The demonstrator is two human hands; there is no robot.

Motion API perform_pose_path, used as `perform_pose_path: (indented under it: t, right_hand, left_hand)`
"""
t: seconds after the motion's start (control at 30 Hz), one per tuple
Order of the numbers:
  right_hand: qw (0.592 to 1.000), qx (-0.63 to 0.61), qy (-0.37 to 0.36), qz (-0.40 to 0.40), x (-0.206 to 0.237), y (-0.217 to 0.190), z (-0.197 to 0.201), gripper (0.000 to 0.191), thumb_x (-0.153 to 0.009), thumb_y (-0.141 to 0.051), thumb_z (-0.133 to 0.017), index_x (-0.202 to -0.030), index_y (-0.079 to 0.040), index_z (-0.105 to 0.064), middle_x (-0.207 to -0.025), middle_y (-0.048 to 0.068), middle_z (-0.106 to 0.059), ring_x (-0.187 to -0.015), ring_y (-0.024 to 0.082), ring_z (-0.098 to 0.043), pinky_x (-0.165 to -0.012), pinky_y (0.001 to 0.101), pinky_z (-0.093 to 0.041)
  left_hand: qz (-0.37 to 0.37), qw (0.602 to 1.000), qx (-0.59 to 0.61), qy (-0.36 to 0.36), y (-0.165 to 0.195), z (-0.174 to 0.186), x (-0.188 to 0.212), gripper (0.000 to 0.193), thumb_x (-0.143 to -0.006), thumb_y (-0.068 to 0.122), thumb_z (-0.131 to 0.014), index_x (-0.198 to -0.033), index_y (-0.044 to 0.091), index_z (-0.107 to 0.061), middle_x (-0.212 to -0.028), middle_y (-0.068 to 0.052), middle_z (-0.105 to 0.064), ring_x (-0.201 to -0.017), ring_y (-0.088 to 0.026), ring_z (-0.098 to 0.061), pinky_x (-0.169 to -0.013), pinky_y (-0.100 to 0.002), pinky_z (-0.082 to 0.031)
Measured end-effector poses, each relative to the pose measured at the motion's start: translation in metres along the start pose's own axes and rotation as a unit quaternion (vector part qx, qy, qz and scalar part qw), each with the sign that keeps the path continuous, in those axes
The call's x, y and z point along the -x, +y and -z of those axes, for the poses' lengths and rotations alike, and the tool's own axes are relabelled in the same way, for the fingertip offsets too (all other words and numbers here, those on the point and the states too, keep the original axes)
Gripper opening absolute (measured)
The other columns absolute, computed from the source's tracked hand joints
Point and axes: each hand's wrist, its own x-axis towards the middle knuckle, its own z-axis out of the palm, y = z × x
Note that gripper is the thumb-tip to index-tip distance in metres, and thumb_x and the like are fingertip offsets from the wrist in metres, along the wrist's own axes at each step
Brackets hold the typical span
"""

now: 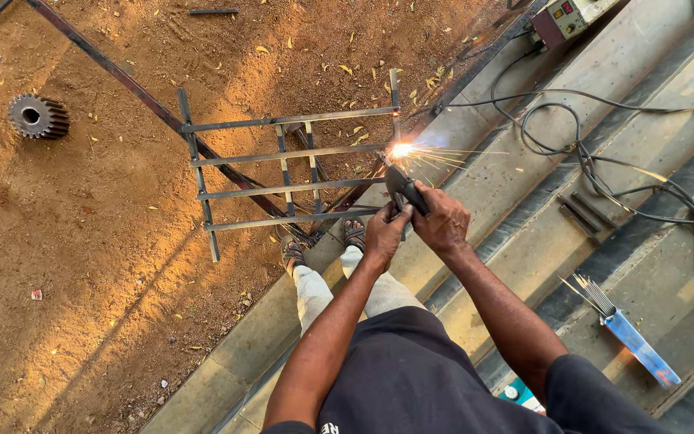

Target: The person measures sections of a metal rack using a tape measure and then welds the joints together with a welding electrode holder.

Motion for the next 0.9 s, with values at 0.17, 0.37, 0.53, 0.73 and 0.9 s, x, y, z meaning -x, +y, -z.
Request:
perform_pose_path:
  t: [0.17,0.37,0.53,0.73,0.9]
  right_hand:
    - [0.999,-0.024,0.037,0.031,0.0,0.001,-0.003,0.043,-0.081,-0.023,-0.078,-0.121,-0.01,-0.069,-0.112,0.012,-0.075,-0.091,0.031,-0.073,-0.076,0.0448,-0.055]
    - [1.0,-0.005,0.0,-0.023,0.001,0.004,-0.006,0.039,-0.08,-0.027,-0.081,-0.114,-0.012,-0.069,-0.101,0.011,-0.074,-0.086,0.033,-0.072,-0.075,0.0453,-0.055]
    - [1.0,-0.023,0.011,0.009,-0.001,0.005,-0.005,0.042,-0.082,-0.026,-0.079,-0.12,-0.01,-0.068,-0.101,0.012,-0.074,-0.087,0.032,-0.073,-0.075,0.0457,-0.055]
    - [1.0,0.005,-0.009,-0.017,-0.001,0.003,-0.003,0.041,-0.082,-0.029,-0.082,-0.116,-0.012,-0.069,-0.101,0.012,-0.074,-0.087,0.034,-0.072,-0.074,0.0475,-0.055]
    - [0.999,-0.034,0.026,0.025,-0.001,0.006,-0.006,0.043,-0.081,-0.026,-0.08,-0.119,-0.011,-0.067,-0.106,0.012,-0.074,-0.088,0.034,-0.072,-0.073,0.0473,-0.055]
  left_hand:
    - [0.026,0.999,-0.028,0.007,0.0,0.001,-0.002,0.042,-0.095,0.036,-0.07,-0.118,0.002,-0.073,-0.096,-0.007,-0.074,-0.083,-0.011,-0.06,-0.074,-0.029,-0.049]
    - [0.007,1.0,0.009,0.004,-0.003,0.001,-0.003,0.045,-0.093,0.037,-0.07,-0.122,0.002,-0.07,-0.101,-0.004,-0.074,-0.089,-0.009,-0.063,-0.079,-0.026,-0.05]
    - [0.016,1.0,0.002,0.005,-0.003,0.0,-0.005,0.05,-0.093,0.038,-0.07,-0.122,-0.002,-0.071,-0.099,-0.003,-0.072,-0.087,-0.009,-0.061,-0.077,-0.027,-0.049]
    - [0.011,1.0,-0.009,0.01,-0.007,0.002,-0.004,0.046,-0.093,0.038,-0.072,-0.117,-0.001,-0.073,-0.094,-0.002,-0.07,-0.083,-0.009,-0.057,-0.075,-0.027,-0.048]
    - [-0.011,1.0,0.006,0.007,-0.013,0.0,-0.01,0.044,-0.092,0.038,-0.071,-0.117,0.002,-0.073,-0.095,0.002,-0.072,-0.085,-0.007,-0.061,-0.076,-0.025,-0.049]
